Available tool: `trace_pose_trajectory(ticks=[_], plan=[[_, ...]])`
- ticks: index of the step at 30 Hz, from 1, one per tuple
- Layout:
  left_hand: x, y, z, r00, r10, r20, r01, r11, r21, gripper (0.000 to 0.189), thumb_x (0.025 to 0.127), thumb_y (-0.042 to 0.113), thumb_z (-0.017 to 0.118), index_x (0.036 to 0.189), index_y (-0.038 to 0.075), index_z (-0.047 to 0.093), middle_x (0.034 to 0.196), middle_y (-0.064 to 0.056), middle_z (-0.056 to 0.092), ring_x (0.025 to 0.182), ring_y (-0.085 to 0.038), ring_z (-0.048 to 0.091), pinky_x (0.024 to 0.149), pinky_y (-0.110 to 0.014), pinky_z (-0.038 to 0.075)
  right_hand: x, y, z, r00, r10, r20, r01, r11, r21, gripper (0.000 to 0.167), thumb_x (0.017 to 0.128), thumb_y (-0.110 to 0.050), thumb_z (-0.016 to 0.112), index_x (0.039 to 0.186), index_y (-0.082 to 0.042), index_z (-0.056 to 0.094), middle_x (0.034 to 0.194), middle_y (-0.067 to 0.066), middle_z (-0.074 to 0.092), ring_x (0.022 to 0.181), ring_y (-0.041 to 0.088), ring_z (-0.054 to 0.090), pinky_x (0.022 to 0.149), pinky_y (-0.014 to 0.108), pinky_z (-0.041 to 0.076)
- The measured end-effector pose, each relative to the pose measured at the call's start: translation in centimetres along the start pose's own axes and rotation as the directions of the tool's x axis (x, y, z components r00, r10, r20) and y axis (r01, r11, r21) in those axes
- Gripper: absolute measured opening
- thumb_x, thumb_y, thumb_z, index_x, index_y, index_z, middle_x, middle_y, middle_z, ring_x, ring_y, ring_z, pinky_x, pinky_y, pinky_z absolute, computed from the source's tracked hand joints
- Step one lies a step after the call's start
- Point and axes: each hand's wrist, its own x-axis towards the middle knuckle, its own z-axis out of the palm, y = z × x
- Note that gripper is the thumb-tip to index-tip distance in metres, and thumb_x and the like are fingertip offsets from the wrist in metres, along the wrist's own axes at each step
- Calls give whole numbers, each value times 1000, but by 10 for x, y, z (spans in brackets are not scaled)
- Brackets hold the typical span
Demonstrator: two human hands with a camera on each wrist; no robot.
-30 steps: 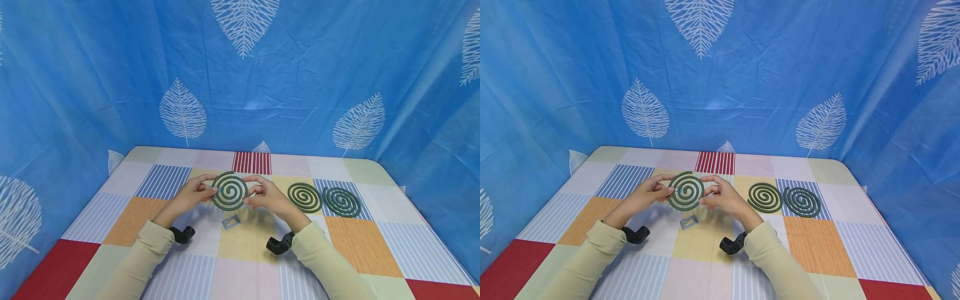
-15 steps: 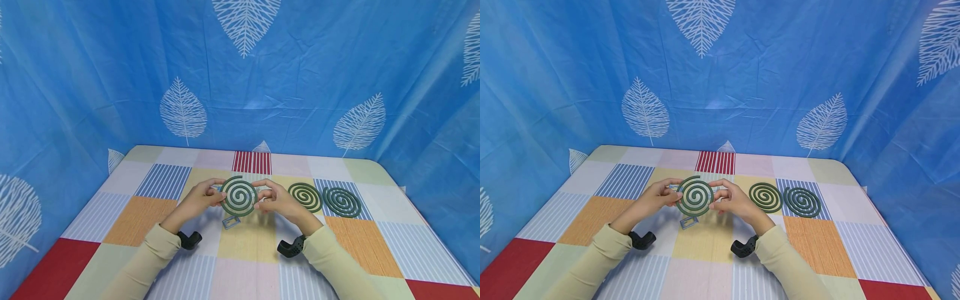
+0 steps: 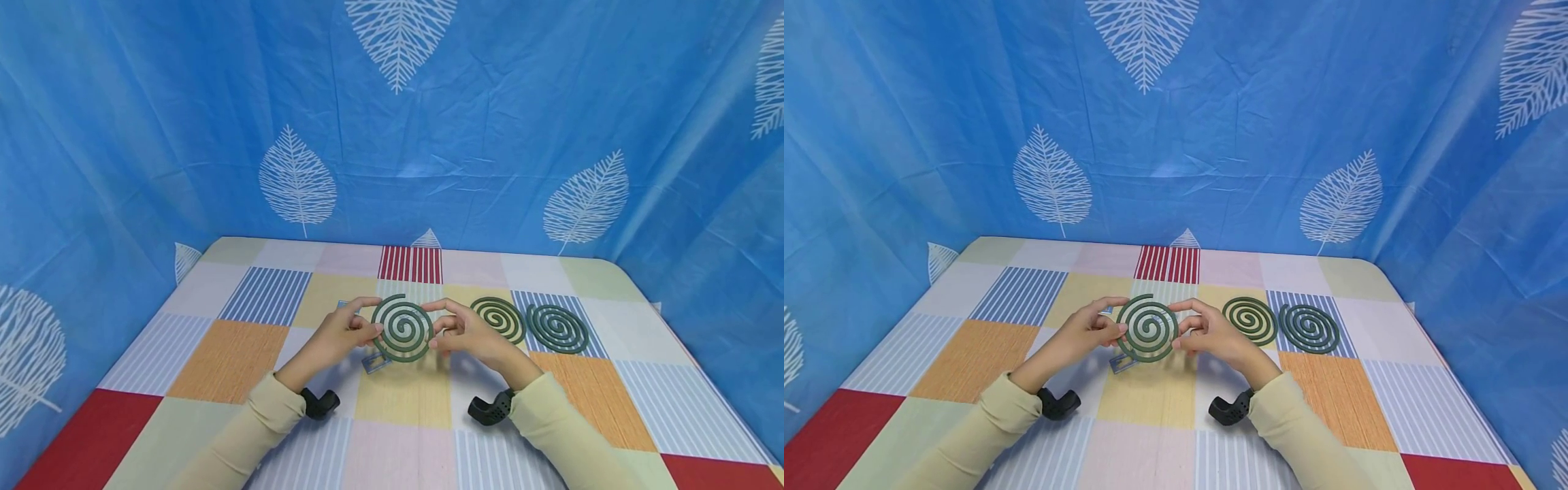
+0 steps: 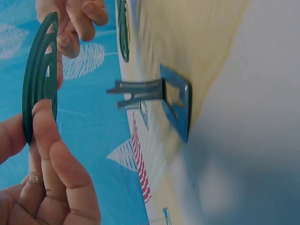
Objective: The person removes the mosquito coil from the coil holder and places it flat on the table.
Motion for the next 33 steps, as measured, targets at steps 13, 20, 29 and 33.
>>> trace_pose_trajectory(ticks=[13,20,29,33], plan=[[-4,4,20,999,7,45,-7,1000,16,60,107,19,70,160,2,48,88,-7,76,81,-27,72,75,-35,54,-18,3,-14,999,6,51,-5,1000,-17,70,95,2,76,153,15,39,97,3,72,68,12,66,65,31,58],[-6,5,30,996,15,89,-16,1000,17,70,100,17,77,161,1,46,90,-4,76,72,-19,67,61,-29,51,-29,6,-23,999,4,54,-2,1000,-27,72,95,3,78,153,17,38,99,2,72,71,10,66,65,29,58],[-7,6,43,992,17,128,-18,1000,8,80,95,16,83,162,-1,43,90,1,78,66,-10,62,58,-26,50,-42,9,-35,996,-1,91,6,999,-51,68,97,6,72,153,18,36,101,2,74,74,11,67,66,29,59],[-8,7,49,989,4,148,-3,1000,-5,82,96,17,82,164,-1,40,90,3,77,65,-11,61,57,-25,49,-48,11,-40,994,3,106,1,999,-38,69,97,6,72,154,18,35,102,4,73,76,11,68,67,29,59]])
